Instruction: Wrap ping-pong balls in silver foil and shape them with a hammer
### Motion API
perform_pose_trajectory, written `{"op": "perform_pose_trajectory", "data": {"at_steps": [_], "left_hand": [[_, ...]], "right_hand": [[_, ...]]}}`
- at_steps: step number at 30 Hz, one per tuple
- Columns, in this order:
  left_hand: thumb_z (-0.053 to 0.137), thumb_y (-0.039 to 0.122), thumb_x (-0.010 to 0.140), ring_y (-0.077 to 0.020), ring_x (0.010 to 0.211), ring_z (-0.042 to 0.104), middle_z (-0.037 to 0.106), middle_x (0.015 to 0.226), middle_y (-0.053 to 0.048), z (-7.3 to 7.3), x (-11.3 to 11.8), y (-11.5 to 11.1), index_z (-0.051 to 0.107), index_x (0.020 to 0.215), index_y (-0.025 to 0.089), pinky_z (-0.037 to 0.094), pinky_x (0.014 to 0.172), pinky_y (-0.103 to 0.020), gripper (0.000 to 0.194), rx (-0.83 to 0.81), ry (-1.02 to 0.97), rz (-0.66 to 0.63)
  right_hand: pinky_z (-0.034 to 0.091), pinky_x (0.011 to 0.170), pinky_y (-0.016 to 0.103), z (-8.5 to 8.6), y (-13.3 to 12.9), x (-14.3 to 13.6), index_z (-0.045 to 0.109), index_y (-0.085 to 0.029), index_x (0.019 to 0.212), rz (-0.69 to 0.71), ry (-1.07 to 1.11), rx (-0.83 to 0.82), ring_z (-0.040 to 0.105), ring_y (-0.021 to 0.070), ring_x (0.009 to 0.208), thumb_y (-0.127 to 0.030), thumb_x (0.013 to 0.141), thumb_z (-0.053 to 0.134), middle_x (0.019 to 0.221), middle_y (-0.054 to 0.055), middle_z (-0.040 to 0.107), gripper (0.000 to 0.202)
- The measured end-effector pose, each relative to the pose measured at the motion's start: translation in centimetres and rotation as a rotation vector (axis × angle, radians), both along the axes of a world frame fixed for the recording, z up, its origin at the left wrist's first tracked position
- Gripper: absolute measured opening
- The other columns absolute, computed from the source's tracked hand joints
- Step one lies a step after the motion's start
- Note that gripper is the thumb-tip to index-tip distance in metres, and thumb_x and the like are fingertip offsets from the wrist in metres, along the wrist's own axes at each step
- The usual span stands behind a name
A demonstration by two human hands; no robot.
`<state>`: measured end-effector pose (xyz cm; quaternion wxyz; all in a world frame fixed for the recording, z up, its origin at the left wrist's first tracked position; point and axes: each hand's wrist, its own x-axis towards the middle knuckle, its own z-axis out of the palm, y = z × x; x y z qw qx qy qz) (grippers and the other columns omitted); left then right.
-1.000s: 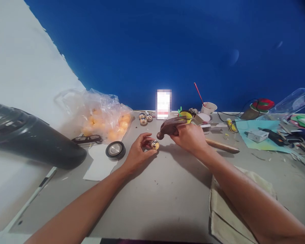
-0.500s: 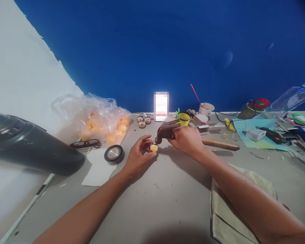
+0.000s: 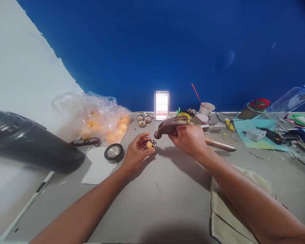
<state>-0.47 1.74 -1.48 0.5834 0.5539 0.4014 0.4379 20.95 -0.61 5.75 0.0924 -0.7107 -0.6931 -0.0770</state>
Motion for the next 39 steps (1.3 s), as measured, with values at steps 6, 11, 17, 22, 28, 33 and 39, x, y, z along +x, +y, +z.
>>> {"op": "perform_pose_trajectory", "data": {"at_steps": [6,11,17,22,28,33,39], "left_hand": [[0.090,0.033,0.070,-0.0208,0.092,0.072,0.074,0.110,-0.008,0.25,0.22,-0.14,0.062,0.124,0.020,0.056,0.083,-0.036,0.062,-0.157,-0.115,-0.104],[0.093,0.038,0.069,-0.0213,0.087,0.075,0.076,0.100,-0.006,-0.09,0.16,0.16,0.068,0.114,0.018,0.057,0.091,-0.042,0.055,-0.207,-0.217,-0.117],[0.090,0.042,0.073,-0.0200,0.078,0.074,0.077,0.096,-0.008,-0.24,-0.11,0.46,0.072,0.109,0.015,0.060,0.079,-0.037,0.048,-0.243,-0.222,-0.128],[0.091,0.046,0.071,-0.0175,0.070,0.071,0.077,0.090,-0.008,-0.22,-0.13,0.48,0.072,0.096,0.014,0.059,0.070,-0.033,0.045,-0.269,-0.197,-0.099],[0.088,0.054,0.072,-0.0162,0.064,0.068,0.075,0.082,-0.008,0.08,-0.04,0.51,0.070,0.085,0.013,0.056,0.065,-0.032,0.046,-0.260,-0.184,-0.100],[0.088,0.055,0.070,-0.0159,0.058,0.067,0.074,0.077,-0.006,0.00,-0.11,0.46,0.067,0.081,0.014,0.053,0.059,-0.030,0.048,-0.261,-0.136,-0.100],[0.091,0.044,0.069,-0.0171,0.064,0.072,0.073,0.076,0.000,0.09,-0.27,0.28,0.069,0.089,0.015,0.054,0.065,-0.028,0.042,-0.213,-0.104,-0.052]], "right_hand": [[0.043,0.062,0.033,-0.01,0.03,0.01,0.081,-0.019,0.090,0.035,-0.003,-0.009,0.071,0.0279,0.077,-0.041,0.090,0.055,0.083,0.013,0.077,0.034],[0.044,0.064,0.032,-0.04,0.03,0.08,0.080,-0.019,0.094,0.011,0.016,0.020,0.070,0.0263,0.075,-0.042,0.091,0.054,0.084,0.012,0.078,0.035],[0.044,0.064,0.034,-0.17,-0.06,0.05,0.081,-0.018,0.092,0.018,-0.014,0.049,0.071,0.0287,0.077,-0.041,0.092,0.052,0.085,0.014,0.078,0.038],[0.044,0.065,0.033,-0.21,-0.04,0.14,0.082,-0.018,0.094,0.037,-0.001,0.028,0.071,0.0282,0.078,-0.041,0.091,0.053,0.085,0.014,0.078,0.036],[0.043,0.065,0.033,-0.37,-0.07,0.18,0.082,-0.018,0.091,0.021,0.003,0.061,0.070,0.0274,0.077,-0.040,0.092,0.053,0.082,0.013,0.076,0.036],[0.040,0.062,0.031,-0.23,-0.17,-0.23,0.081,-0.018,0.086,0.089,0.016,-0.001,0.070,0.0262,0.076,-0.039,0.089,0.056,0.079,0.012,0.076,0.032],[0.039,0.061,0.033,0.47,-0.82,-0.03,0.079,-0.019,0.084,0.034,0.008,0.102,0.071,0.0277,0.074,-0.037,0.090,0.052,0.081,0.012,0.077,0.033]]}}
